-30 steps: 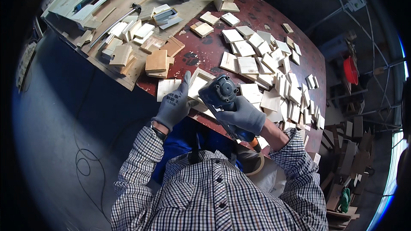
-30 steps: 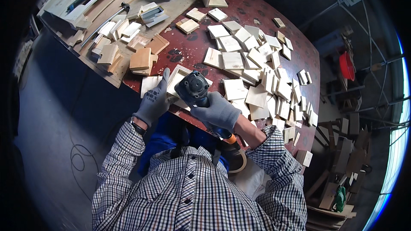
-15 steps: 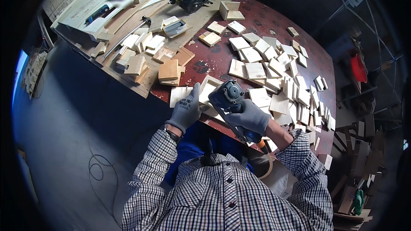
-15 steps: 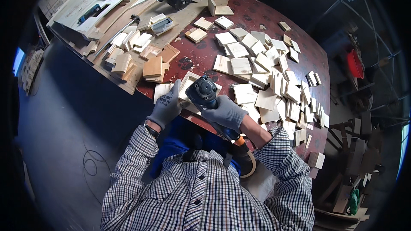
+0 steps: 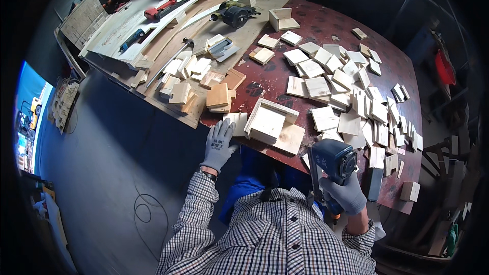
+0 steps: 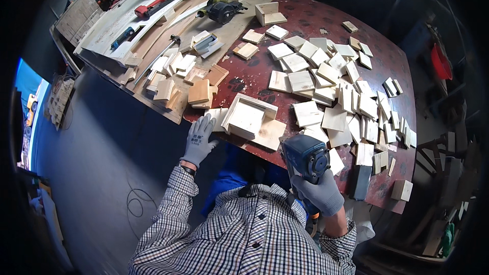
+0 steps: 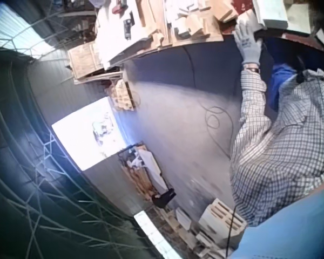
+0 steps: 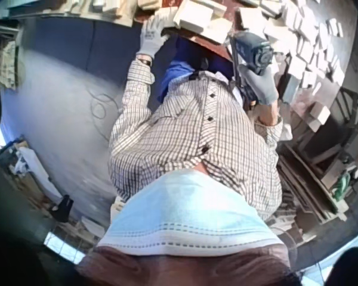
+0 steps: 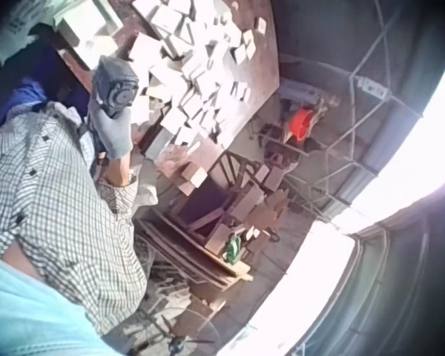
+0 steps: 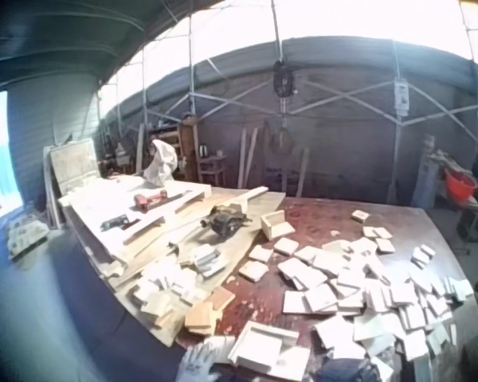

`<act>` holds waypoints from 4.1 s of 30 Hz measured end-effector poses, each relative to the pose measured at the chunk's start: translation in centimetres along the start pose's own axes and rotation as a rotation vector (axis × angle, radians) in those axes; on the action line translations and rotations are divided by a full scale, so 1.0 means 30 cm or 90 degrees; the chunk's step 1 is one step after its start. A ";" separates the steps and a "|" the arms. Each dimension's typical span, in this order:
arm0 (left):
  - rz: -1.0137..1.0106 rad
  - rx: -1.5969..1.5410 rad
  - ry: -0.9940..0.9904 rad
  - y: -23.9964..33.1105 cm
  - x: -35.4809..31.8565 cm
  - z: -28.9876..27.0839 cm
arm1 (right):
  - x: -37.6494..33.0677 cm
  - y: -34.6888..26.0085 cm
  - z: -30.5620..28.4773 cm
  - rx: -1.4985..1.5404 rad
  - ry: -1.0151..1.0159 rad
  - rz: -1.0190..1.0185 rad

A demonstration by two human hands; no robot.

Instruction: The person assembles small wooden boxes by hand, fitting pre-cut pieces together and using a nail gun to fasten them. They then sand the assembled boxes with a sanding block.

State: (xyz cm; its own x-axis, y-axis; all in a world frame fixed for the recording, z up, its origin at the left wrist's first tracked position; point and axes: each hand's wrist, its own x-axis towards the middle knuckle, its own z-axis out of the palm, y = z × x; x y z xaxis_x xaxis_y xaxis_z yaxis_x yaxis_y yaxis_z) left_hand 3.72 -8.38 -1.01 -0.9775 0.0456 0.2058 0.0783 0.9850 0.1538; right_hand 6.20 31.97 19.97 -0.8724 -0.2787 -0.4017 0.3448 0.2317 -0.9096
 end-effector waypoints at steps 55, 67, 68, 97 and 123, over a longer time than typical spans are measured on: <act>0.052 -0.269 -0.045 0.248 0.268 -0.173 | -0.055 0.004 -0.027 0.062 0.068 0.020; 0.011 -0.355 0.112 0.239 0.238 -0.087 | -0.019 -0.017 0.009 -0.005 0.042 0.034; 0.009 -0.359 0.117 0.237 0.237 -0.081 | -0.014 -0.018 0.009 -0.021 0.040 0.041; 0.113 -0.127 -0.019 0.209 0.385 -0.205 | 0.159 -0.048 0.035 -0.072 -0.031 0.005; 0.084 -0.371 -0.112 0.189 0.453 -0.162 | 0.442 -0.171 0.089 -0.128 -0.104 -0.004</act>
State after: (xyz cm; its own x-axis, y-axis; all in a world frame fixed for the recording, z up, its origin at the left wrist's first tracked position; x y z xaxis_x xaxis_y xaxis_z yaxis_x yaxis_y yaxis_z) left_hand -8.17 -2.98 7.37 -0.9662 0.2354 0.1048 0.2457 0.7186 0.6505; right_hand -6.20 24.60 19.03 -0.8009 -0.4242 -0.4226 0.2493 0.4054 -0.8795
